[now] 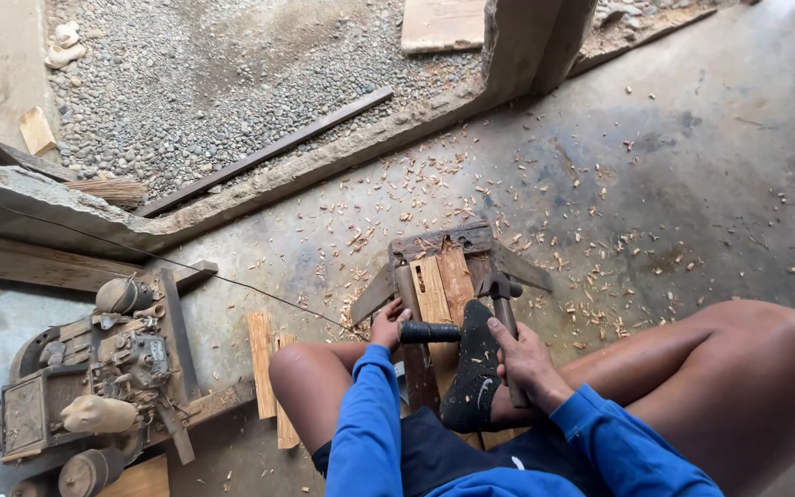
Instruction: Chiseling and hammering a wooden component to shape it or create a joint.
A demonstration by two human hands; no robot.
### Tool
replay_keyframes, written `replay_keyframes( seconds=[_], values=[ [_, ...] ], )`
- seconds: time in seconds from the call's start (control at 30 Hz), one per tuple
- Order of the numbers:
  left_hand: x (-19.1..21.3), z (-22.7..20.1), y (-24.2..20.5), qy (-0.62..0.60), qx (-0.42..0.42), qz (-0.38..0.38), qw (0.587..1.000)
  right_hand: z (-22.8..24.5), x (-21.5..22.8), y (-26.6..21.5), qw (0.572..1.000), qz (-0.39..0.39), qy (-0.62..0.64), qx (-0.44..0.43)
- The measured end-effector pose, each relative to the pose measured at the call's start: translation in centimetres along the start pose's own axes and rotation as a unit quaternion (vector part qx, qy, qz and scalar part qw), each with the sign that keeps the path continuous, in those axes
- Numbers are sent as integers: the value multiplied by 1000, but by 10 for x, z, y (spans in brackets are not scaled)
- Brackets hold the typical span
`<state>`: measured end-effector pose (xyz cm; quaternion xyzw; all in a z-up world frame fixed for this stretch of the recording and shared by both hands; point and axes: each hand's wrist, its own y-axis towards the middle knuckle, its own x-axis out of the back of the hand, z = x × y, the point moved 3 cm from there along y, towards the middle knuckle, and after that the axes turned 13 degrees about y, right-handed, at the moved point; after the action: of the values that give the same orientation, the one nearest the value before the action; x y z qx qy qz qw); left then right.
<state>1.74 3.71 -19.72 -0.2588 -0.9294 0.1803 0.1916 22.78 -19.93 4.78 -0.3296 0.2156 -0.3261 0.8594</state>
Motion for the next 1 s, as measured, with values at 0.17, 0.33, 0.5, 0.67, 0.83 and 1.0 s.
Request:
replay_keyframes(
  seconds=[0.17,0.33,0.5,0.67,0.83,1.0],
  values=[
    [6,-10,6,17,36,-38,998,6,1,-2,1000,-6,-4,-14],
    [10,-4,7,-1,51,-75,996,4,2,-1,1000,-9,-5,-19],
    [17,-29,-21,-22,119,-148,981,-1,3,0,1000,5,5,-14],
    [6,-35,-39,25,130,-84,988,0,2,-1,1000,-7,-4,-25],
    [-3,-107,-74,29,30,-46,998,4,1,-3,1000,-14,-7,-22],
    [13,-179,-71,-198,-129,-211,949,-13,13,-1,999,-7,30,-13]
  ],
)
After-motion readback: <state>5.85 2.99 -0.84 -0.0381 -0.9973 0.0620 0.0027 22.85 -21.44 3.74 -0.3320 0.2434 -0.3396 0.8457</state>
